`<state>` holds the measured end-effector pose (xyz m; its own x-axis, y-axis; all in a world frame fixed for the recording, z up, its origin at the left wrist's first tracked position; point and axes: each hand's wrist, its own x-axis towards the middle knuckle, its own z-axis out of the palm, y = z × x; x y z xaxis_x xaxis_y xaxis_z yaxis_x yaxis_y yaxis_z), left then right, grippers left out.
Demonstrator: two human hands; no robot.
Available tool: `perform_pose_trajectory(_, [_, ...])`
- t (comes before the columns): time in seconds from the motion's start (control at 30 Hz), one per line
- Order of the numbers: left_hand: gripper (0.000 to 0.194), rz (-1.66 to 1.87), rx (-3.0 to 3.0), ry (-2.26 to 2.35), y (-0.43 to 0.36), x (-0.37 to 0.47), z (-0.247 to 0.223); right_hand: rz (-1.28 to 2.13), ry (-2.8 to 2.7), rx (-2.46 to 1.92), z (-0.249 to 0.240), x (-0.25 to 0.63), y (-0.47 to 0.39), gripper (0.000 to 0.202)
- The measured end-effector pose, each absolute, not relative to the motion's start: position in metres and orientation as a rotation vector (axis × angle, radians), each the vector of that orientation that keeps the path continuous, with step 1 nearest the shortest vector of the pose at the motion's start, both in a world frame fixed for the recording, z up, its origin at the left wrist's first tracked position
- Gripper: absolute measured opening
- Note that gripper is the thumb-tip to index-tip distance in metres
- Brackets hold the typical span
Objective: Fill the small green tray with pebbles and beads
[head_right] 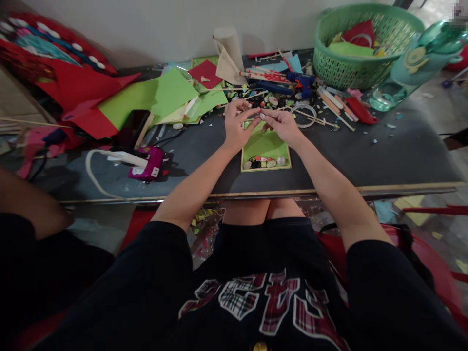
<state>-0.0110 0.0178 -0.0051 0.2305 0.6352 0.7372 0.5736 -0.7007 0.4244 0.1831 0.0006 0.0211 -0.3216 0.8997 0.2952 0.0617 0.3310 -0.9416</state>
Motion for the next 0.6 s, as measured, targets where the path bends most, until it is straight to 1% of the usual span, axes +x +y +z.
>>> perform_pose_trajectory(0.2, [0.056, 1.512, 2.495, 1.206, 0.0142, -0.0112, -0.0042, 1.124, -1.664, -0.853, 0.0172, 0.1858, 0.0032, 0.066])
perform_pose_trajectory(0.47, [0.057, 1.5, 2.515, 1.217, 0.0139, -0.0105, -0.0048, 1.117, -1.668, -0.896, 0.0153, 0.1863, 0.0035, 0.057])
perform_pose_trajectory(0.6, [0.057, 1.475, 2.524, 1.247, 0.0109, -0.0094, -0.0029, 1.129, -1.664, -0.87, 0.0171, 0.1856, 0.0019, 0.066])
